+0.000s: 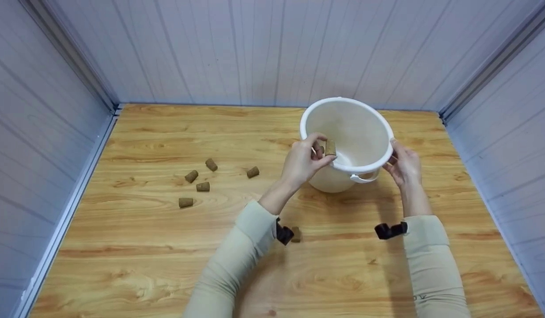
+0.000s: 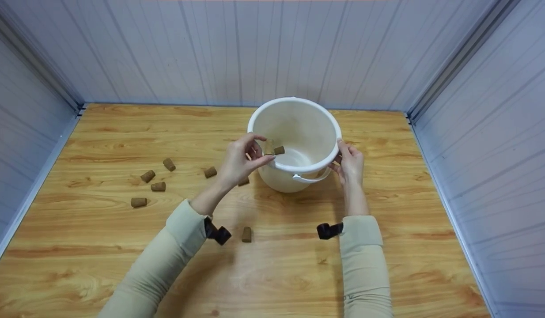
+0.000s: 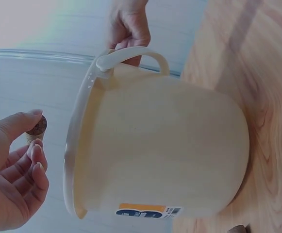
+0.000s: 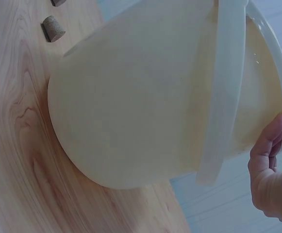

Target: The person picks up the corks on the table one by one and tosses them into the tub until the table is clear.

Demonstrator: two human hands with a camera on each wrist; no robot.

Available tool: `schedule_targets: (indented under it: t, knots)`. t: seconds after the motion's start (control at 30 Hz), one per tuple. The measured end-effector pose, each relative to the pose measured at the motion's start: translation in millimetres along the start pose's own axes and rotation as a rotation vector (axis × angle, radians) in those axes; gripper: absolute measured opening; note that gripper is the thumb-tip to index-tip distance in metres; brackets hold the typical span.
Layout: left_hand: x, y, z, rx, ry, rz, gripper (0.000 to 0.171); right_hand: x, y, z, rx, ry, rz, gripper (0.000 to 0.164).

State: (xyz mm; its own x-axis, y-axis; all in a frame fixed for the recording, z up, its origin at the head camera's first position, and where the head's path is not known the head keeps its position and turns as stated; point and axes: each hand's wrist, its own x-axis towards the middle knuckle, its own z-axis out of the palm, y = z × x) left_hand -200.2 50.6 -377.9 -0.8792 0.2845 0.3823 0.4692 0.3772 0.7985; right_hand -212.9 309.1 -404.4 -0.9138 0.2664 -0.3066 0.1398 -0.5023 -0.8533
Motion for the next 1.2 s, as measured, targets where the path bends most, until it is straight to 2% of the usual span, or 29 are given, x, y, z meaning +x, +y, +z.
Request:
schedule_targets:
  t: [0.2,0.53,0.73,0.9,1.0,1.2]
  knots:
    - [12.7,4.6,7.3,0.046,-0.025,-0.028,0.035,0,1,0,0.003,-0.002,0.010,0.017]
    - [35.7,7.2,9.1,0.092,-0.077,-0.079,0.036,0,3,0,0.035,-0.019,0.023,0.016]
    - [44.5,6.4,13.7,0.125,-0.107,-0.115,0.037,1,3,-1,0.037,-0.009,0.024,0.016]
    - [47.3,3.7,17.3,0.148,-0.112,-0.142,0.045,1,3,-1,0.059,0.003,0.036,0.015]
    - [45.8,2.1,17.7,0.156,-0.103,-0.125,0.047,1,3,0,0.062,0.005,0.038,0.016]
    - [41.2,0.5,17.8,0.151,-0.073,-0.047,0.045,1,3,-1,0.071,-0.010,0.023,0.015]
